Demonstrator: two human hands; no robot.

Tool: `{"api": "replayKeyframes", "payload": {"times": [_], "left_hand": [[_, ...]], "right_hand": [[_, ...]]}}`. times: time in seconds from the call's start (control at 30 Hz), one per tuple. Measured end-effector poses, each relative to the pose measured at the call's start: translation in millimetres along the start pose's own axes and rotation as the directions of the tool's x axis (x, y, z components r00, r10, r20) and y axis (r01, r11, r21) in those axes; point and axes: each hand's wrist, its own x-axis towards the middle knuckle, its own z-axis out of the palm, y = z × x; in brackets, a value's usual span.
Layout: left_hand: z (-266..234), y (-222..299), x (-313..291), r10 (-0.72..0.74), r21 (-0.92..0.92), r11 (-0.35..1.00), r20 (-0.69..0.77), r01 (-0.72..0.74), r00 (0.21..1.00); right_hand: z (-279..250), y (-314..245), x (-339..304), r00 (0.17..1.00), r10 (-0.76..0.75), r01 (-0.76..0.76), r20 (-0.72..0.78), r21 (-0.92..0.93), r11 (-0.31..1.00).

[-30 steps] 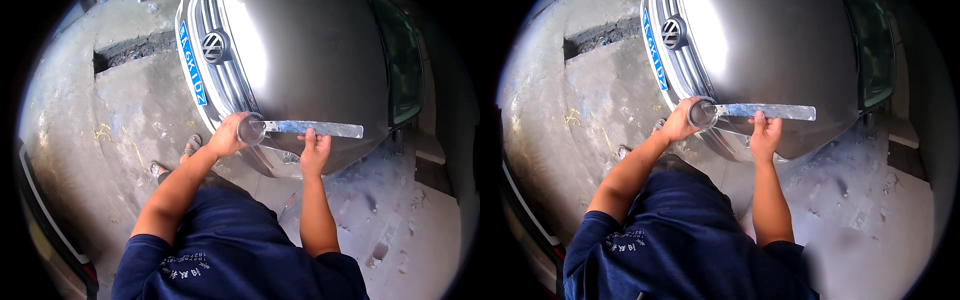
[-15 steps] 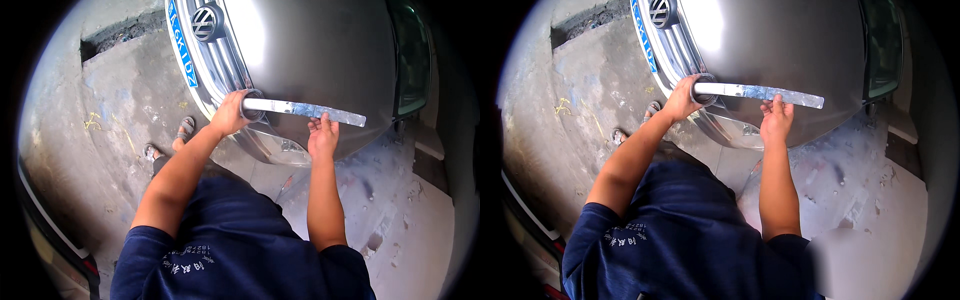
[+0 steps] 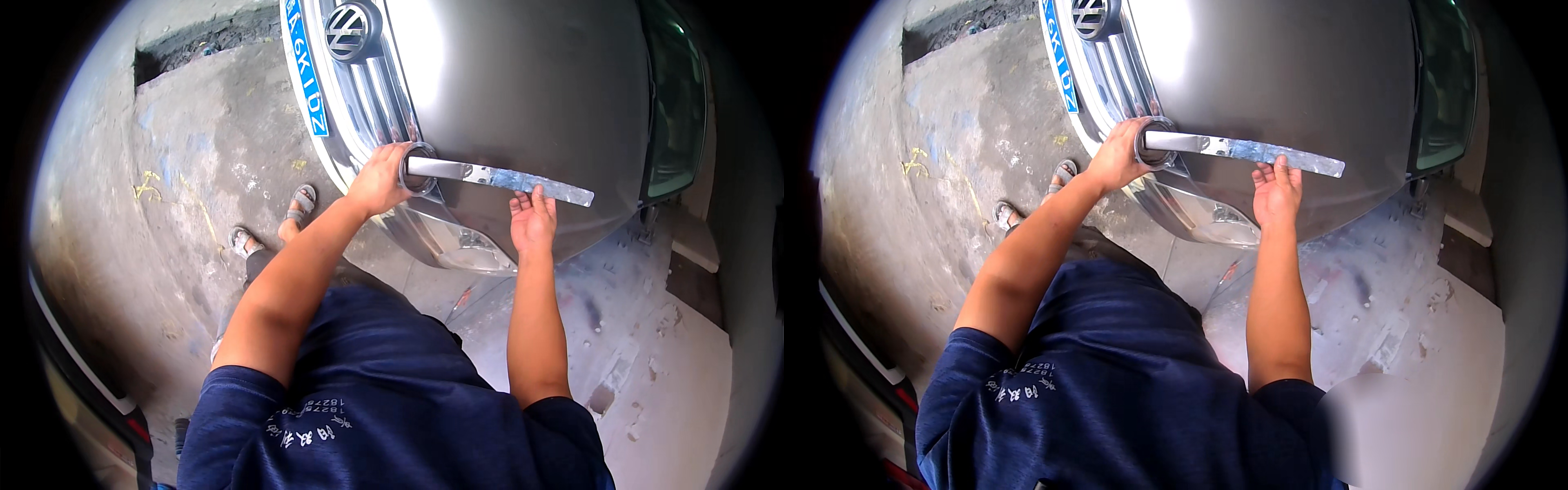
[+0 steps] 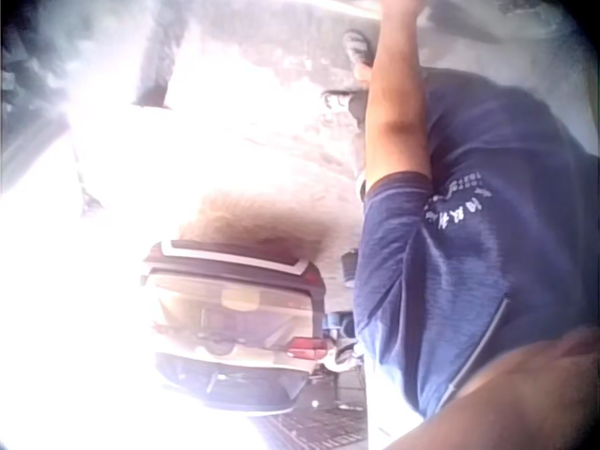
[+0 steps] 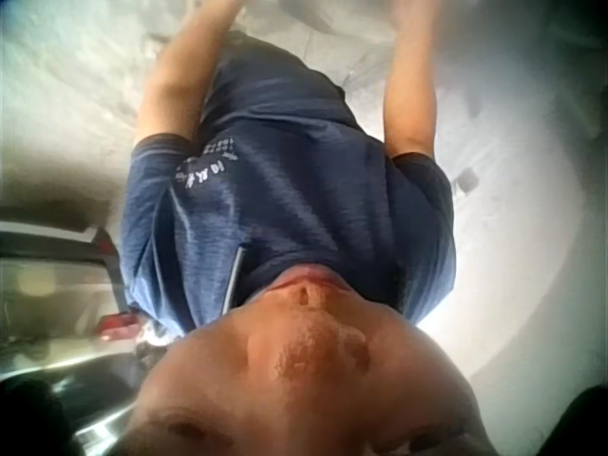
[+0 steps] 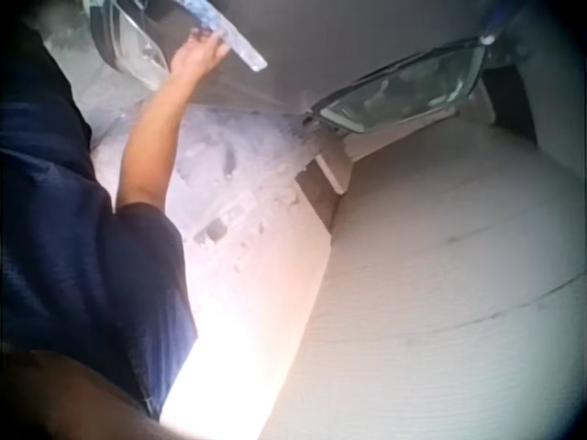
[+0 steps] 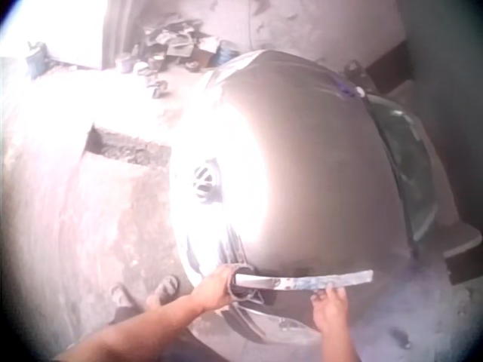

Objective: The person applies grey body filler to the front bumper and hood of a silver car using a metal spreader. They repeatedly scoop filler from a container and spread it onto the vehicle's surface, occasionally wiping the area with a purple cloth. The person also pours a liquid from a white bottle into the filler container during the process.

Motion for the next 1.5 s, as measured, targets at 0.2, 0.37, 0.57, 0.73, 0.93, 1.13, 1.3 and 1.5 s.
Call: {"api": "replayKeyframes", "payload": {"times": [0.2, 0.37, 0.57, 0.73, 0.93, 1.13, 1.3, 1.5], "left_hand": [[-1, 2, 0, -0.029, -0.012, 0.999, 0.013, 0.029, 0.999], [-3, 0, 2, 0.012, -0.009, 1.0, -0.009, -0.012, 1.0], [-10, 12, 0, 0.043, -0.037, 0.998, -0.039, -0.044, 0.998], [-31, 31, 1, 0.029, -0.078, 0.997, -0.012, -0.03, 1.0], [-76, 73, 2, 0.041, -0.028, 0.999, -0.051, -0.042, 0.998], [-145, 122, -1, 0.003, 0.0, 1.0, -0.101, -0.003, 0.995], [-204, 119, -20, 0.059, 0.063, 0.997, -0.185, -0.048, 0.981], [-289, 115, -37, 0.01, -0.023, 1.0, -0.271, -0.017, 0.963]], "right_hand": [[-3, 0, 3, 1.0, 0.019, -0.019, -0.012, -0.002, 1.0], [-4, -1, 4, 1.0, 0.023, -0.023, -0.002, 0.002, 1.0], [7, -8, -6, 1.0, -0.009, 0.009, 0.002, 0.01, 1.0], [34, -36, -28, 0.987, -0.151, 0.155, 0.061, -0.057, 0.986], [96, -90, -74, 0.855, -0.461, 0.501, 0.235, -0.15, 0.852], [158, -122, -107, 0.348, -0.606, 0.927, 0.715, -0.165, 0.338], [214, -152, -116, 0.484, -0.677, 0.826, 0.554, -0.035, 0.562], [322, -165, -178, 0.084, -0.654, 0.992, 0.752, -0.005, 0.122]]}}
